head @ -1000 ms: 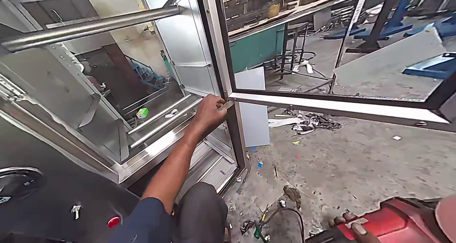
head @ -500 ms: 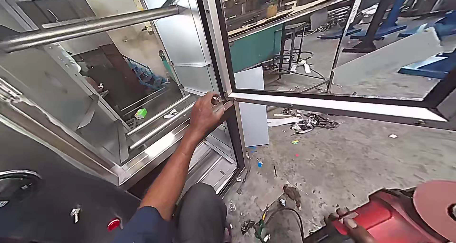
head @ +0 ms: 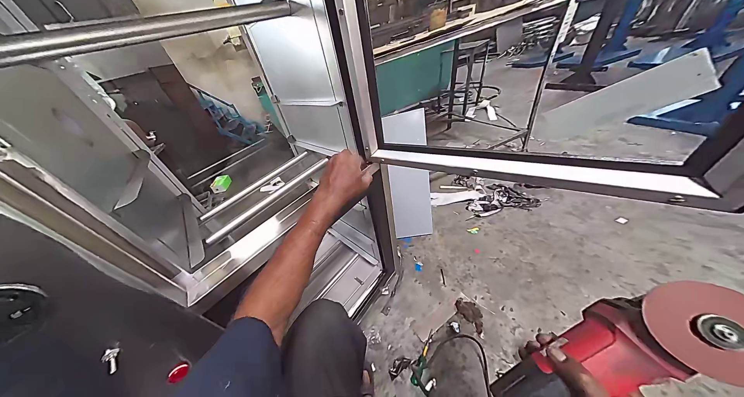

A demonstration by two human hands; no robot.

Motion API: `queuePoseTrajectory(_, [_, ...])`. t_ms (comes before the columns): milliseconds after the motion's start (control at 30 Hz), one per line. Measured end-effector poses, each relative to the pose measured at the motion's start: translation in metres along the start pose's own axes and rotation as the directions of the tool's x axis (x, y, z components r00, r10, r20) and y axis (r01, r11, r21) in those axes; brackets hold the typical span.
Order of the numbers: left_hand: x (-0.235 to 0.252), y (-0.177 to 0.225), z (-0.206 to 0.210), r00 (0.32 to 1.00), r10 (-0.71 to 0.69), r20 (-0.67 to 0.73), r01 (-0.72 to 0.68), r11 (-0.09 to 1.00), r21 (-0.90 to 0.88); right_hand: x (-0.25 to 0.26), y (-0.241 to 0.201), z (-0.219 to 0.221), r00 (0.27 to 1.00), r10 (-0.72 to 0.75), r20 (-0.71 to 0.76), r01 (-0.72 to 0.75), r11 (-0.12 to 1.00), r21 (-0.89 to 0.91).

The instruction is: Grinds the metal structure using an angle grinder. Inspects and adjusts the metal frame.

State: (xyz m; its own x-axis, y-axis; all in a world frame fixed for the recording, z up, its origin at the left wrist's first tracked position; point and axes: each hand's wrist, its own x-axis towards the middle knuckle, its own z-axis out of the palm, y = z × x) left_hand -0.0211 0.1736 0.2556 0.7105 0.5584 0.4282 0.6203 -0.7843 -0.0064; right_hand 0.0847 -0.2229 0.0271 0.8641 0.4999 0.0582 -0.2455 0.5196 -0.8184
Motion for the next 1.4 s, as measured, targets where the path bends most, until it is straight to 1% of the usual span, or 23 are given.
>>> queuePoseTrajectory(67, [0.002,0.005,-0.015,0.987,-0.145,0.075,0.143,0.989,0.033,0.000,0.000,0.000,1.000,0.008,-0.004,-0.008,1.000,-0.005])
queuePoseTrajectory(100, [0.002,0.006,-0.020,0.980,-0.171,0.099,0.168,0.985,0.043,0.000,0.000,0.000,1.000,0.012,-0.007,-0.012,1.000,-0.008])
queuePoseTrajectory(167, [0.000,0.004,-0.019,0.986,-0.127,0.110,0.122,0.991,0.050,-0.002,-0.002,0.004,1.000,0.021,-0.011,-0.021,1.000,-0.005])
queuePoseTrajectory(233, [-0.002,0.001,-0.012,0.995,-0.068,0.080,0.061,0.995,0.080,-0.002,-0.003,0.006,0.999,0.031,-0.014,-0.031,0.999,0.015])
queuePoseTrajectory(300, [-0.007,0.003,-0.005,0.998,-0.051,0.026,0.048,0.991,0.127,-0.002,-0.002,0.005,0.998,0.047,-0.030,-0.046,0.998,0.036])
queuePoseTrajectory(367, [-0.008,0.002,0.000,0.999,-0.033,0.012,0.031,0.989,0.145,-0.001,-0.002,0.005,0.998,0.049,-0.038,-0.047,0.998,0.047])
queuePoseTrajectory(400, [-0.008,0.000,0.001,1.000,0.001,0.007,-0.002,0.993,0.116,-0.002,-0.002,0.005,0.998,0.049,-0.035,-0.047,0.998,0.041])
queuePoseTrajectory(433, [-0.009,-0.003,0.001,0.998,0.063,-0.007,-0.063,0.997,0.043,-0.001,-0.002,0.003,0.999,0.045,-0.026,-0.044,0.998,0.033])
queuePoseTrajectory(467, [-0.011,-0.008,0.000,0.986,0.159,-0.042,-0.162,0.984,-0.080,0.000,-0.001,0.002,0.999,0.035,-0.013,-0.035,0.999,0.023])
queuePoseTrajectory(500, [-0.012,-0.011,0.001,0.965,0.252,-0.079,-0.263,0.941,-0.213,0.002,0.002,-0.001,1.000,0.022,0.000,-0.022,1.000,0.016])
queuePoseTrajectory(533, [-0.013,-0.013,0.003,0.946,0.306,-0.109,-0.325,0.897,-0.300,0.001,0.003,-0.002,1.000,0.012,0.007,-0.012,1.000,0.015])
queuePoseTrajectory(567, [-0.014,-0.014,0.005,0.944,0.307,-0.120,-0.329,0.893,-0.306,0.001,0.003,-0.001,1.000,0.007,0.010,-0.007,1.000,0.016])
queuePoseTrajectory(667, [-0.009,-0.012,0.009,0.982,0.180,-0.064,-0.189,0.961,-0.202,-0.002,-0.001,0.004,1.000,0.001,-0.005,-0.001,1.000,0.025])
queuePoseTrajectory(767, [-0.004,-0.007,0.011,0.996,0.086,-0.011,-0.087,0.991,-0.098,-0.003,-0.004,0.005,1.000,0.010,-0.015,-0.010,1.000,0.017])
queuePoseTrajectory(800, [-0.005,-0.005,0.010,0.998,0.057,-0.014,-0.058,0.996,-0.068,-0.003,-0.005,0.004,1.000,0.012,-0.013,-0.012,1.000,0.013])
queuePoseTrajectory(900, [-0.009,0.003,-0.003,0.996,-0.037,-0.085,0.034,0.999,-0.036,-0.003,-0.005,0.003,1.000,0.017,-0.019,-0.017,1.000,0.025])
queuePoseTrajectory(967, [-0.010,0.009,-0.008,0.995,-0.086,-0.055,0.086,0.996,-0.012,-0.002,-0.005,0.001,1.000,0.013,-0.018,-0.013,0.999,0.033])
queuePoseTrajectory(1033, [-0.008,0.007,-0.001,0.996,-0.074,-0.039,0.075,0.997,0.035,-0.001,-0.003,-0.002,1.000,0.018,-0.007,-0.017,0.999,0.038])
queuePoseTrajectory(1167, [-0.016,-0.004,0.013,0.992,0.028,-0.126,-0.021,0.998,0.055,-0.002,-0.005,0.001,0.999,0.035,-0.016,-0.035,0.999,0.041])
queuePoseTrajectory(1300, [-0.013,0.002,0.017,0.998,0.014,-0.069,-0.002,0.986,0.168,-0.002,-0.003,0.001,0.998,0.057,-0.014,-0.057,0.998,0.039])
queuePoseTrajectory(1333, [-0.012,0.003,0.016,0.998,0.012,-0.062,-0.001,0.987,0.164,-0.001,-0.002,0.001,0.998,0.060,-0.011,-0.060,0.997,0.039])
queuePoseTrajectory(1367, [-0.011,0.003,0.014,0.998,0.014,-0.064,-0.007,0.994,0.114,-0.001,-0.002,0.002,0.998,0.062,-0.007,-0.061,0.997,0.037])
queuePoseTrajectory(1400, [-0.011,0.000,0.010,0.996,0.028,-0.086,-0.026,1.000,0.017,-0.001,-0.001,0.002,0.998,0.062,-0.004,-0.061,0.998,0.032])
